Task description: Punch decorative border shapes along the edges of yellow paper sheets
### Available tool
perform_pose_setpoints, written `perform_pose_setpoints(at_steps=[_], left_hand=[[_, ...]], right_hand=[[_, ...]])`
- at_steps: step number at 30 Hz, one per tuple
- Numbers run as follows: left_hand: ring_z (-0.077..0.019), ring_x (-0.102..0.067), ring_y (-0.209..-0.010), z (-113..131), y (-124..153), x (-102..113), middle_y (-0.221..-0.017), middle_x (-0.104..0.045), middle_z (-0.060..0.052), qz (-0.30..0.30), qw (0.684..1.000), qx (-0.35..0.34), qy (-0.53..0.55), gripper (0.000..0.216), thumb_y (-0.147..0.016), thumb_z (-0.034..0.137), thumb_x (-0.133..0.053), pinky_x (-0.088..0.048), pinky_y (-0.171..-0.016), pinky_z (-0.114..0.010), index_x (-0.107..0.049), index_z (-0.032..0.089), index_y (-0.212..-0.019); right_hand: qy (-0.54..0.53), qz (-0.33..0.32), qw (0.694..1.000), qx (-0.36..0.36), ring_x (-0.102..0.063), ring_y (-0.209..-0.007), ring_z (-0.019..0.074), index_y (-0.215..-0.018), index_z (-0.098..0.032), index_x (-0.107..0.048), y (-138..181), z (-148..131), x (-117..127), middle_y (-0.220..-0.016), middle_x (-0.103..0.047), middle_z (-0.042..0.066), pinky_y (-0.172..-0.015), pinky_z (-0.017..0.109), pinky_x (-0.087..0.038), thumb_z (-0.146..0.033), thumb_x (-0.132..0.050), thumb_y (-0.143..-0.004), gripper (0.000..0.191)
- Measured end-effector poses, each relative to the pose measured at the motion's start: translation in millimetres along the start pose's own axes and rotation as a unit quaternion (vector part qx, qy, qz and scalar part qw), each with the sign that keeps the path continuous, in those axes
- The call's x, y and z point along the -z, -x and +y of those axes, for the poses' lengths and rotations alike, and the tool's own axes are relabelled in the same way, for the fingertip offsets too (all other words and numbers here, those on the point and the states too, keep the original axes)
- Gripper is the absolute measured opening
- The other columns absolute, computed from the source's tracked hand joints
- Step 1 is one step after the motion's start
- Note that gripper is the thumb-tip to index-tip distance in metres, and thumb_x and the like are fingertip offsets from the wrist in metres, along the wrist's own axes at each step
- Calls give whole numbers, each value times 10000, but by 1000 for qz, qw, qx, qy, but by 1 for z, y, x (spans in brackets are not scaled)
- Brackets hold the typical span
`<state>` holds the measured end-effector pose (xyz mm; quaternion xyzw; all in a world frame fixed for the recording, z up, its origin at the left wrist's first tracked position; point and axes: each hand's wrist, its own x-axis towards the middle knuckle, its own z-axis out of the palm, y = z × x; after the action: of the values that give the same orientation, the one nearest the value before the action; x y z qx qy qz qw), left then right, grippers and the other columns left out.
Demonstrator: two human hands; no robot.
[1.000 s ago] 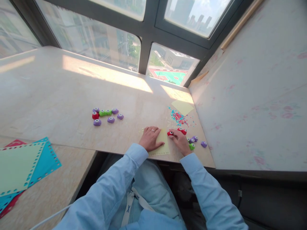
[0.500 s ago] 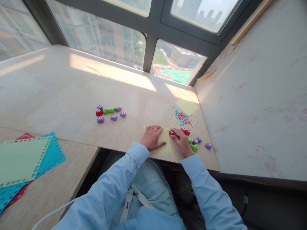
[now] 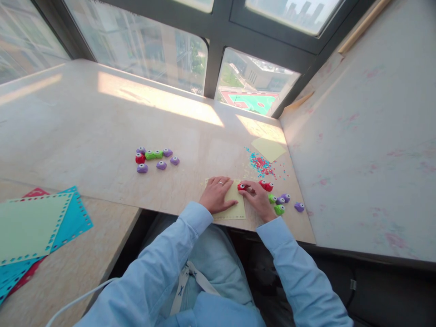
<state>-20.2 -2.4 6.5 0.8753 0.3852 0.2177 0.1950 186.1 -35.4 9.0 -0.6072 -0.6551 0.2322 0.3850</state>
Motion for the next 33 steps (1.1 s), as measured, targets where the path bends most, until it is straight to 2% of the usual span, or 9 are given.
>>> perform_pose_setpoints(at_steps=[4,9,16,22,33], left_hand=[[-332,-455,-1291,-1,1,-1,-1370,-549,-164,4,1000,-2,10,701,-789,559,-668,-295,-1086,-484,-516,176,-1356],[-326,-459,-1290,-1,1,1,-1373,-553,-159,9,1000,-8,22,685,-785,530,-681,-306,-1085,-496,-522,178,-1352],[-323,-471,-1287,-1,2,6,-1368,-563,-166,1,999,-25,34,644,-796,538,-667,-316,-1097,-505,-558,173,-1315],[-318,-467,-1296,-2,2,7,-1379,-554,-168,0,999,-27,39,646,-808,521,-660,-315,-1107,-504,-540,167,-1335],[-331,-452,-1311,-1,3,9,-1400,-528,-194,-2,999,-32,36,651,-817,506,-654,-319,-1111,-520,-530,147,-1345]], right_hand=[[-14,0,1000,26,-624,-1090,258,-1052,-229,-728,4,-2,3,-1143,-693,94,-893,414,-532,-404,-651,-863,270],[-19,4,1000,22,-650,-944,224,-1001,-229,-746,9,-4,8,-997,-689,74,-859,390,-543,-406,-649,-877,237],[-1,17,1000,22,-649,-929,215,-999,-224,-739,9,-7,7,-990,-694,66,-857,381,-532,-368,-654,-884,203],[-1,31,1000,6,-640,-913,205,-983,-212,-731,5,-8,3,-987,-677,68,-788,349,-549,-348,-656,-883,184],[20,25,999,10,-641,-921,202,-1005,-225,-731,8,-14,8,-975,-674,59,-843,360,-539,-303,-653,-890,159]])
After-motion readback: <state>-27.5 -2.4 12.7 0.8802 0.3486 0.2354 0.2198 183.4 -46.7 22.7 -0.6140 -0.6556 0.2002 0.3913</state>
